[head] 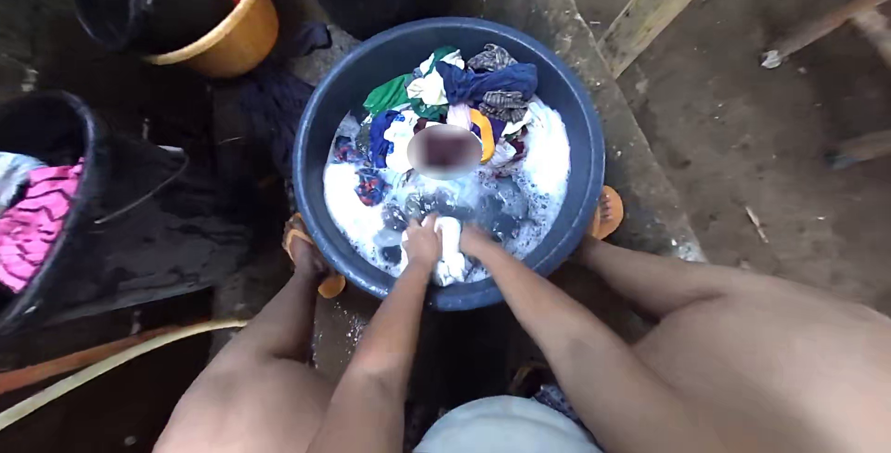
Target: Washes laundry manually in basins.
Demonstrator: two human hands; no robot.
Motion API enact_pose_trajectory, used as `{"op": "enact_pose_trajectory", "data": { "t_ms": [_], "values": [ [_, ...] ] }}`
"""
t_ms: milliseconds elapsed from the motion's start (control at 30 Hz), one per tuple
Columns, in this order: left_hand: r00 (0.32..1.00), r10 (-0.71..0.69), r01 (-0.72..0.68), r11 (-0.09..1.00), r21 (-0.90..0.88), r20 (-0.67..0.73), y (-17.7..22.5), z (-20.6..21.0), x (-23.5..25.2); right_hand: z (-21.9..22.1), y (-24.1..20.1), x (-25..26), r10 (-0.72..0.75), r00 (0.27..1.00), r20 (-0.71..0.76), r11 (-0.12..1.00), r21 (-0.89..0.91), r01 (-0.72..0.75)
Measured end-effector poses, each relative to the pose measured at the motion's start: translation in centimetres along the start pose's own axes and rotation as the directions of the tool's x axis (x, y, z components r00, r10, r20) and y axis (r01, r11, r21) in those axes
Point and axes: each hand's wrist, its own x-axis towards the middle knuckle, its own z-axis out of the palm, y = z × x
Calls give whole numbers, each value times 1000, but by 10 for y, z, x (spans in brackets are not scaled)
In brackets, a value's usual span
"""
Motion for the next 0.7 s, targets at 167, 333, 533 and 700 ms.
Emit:
{"op": "enact_pose_trajectory", "data": {
  "t_ms": [167,333,533,700],
  "values": [
    [950,83,-146,970,194,302,-7,-5,19,-21,12,11,-17,994,105,992,-126,31],
    [877,227,-221,973,-62,423,-18,-102,23,-102,33,11,-293,941,168,953,-28,301],
    [907,378,-317,320,-893,-187,-53,-153,-16,-143,36,-42,-385,774,-503,464,619,633],
    [963,136,-172,-352,-920,-232,-2,-52,24,-45,-74,-49,-285,665,-690,492,490,719]
  ]
}}
